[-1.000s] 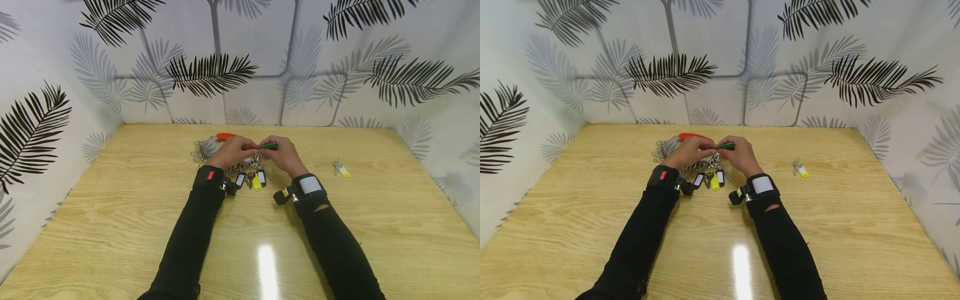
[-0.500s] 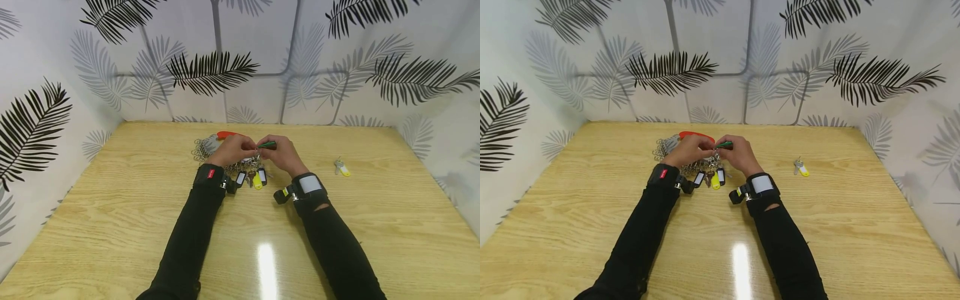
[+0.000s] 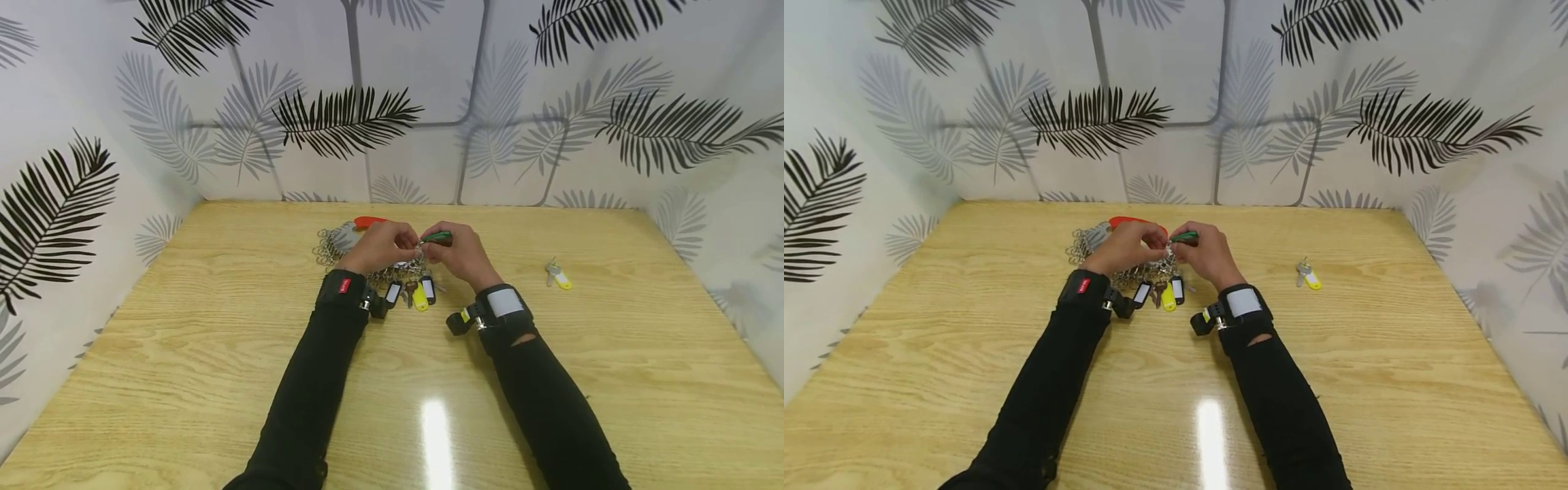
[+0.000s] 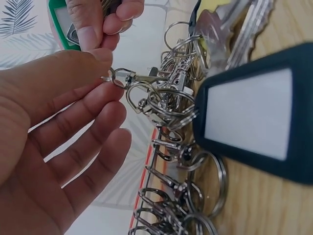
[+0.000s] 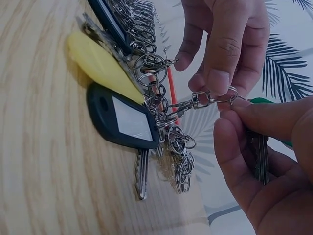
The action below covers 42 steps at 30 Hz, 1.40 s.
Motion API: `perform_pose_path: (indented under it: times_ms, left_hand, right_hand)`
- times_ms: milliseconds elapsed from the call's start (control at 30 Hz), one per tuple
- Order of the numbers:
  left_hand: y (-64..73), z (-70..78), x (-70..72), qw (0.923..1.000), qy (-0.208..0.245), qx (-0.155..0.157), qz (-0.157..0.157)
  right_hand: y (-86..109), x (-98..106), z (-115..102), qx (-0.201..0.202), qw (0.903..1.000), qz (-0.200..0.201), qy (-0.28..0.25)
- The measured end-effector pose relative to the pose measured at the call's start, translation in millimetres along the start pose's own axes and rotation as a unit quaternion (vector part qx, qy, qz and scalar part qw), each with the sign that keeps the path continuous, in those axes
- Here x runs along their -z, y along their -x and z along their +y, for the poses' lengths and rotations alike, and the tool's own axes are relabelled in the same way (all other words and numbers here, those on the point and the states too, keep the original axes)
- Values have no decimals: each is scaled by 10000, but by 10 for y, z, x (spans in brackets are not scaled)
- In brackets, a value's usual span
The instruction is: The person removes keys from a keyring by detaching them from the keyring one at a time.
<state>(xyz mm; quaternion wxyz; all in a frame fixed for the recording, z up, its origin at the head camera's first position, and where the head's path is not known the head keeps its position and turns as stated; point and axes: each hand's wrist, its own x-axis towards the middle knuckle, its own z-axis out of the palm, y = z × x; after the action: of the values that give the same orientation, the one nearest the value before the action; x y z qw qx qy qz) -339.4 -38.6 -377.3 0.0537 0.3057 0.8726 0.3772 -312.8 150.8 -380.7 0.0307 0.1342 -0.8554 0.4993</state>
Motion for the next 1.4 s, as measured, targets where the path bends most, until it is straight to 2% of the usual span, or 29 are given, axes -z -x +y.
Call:
perform_pose_path:
  times_ms: [200, 400, 667, 1000, 1400]
  left_hand:
    - [-14, -8, -5, 9999, 58, -143, -23]
    - [-14, -3, -9, 9996, 268, -56, -49]
    - [-11, -2, -7, 9997, 137, 184, 0]
    - [-5, -17, -17, 9999, -38, 155, -17]
    - [6, 17, -4, 9998, -100, 148, -28]
  right_hand:
    - [-3, 5, 14, 32, 10000, 72, 23]
    - [-2, 16, 21, 123, 9999, 103, -36]
    - [-4, 21, 4, 90, 9999, 55, 5]
    - [2, 9, -6, 95, 9999, -76, 7]
    - [0, 5, 19, -64, 9998, 148, 100]
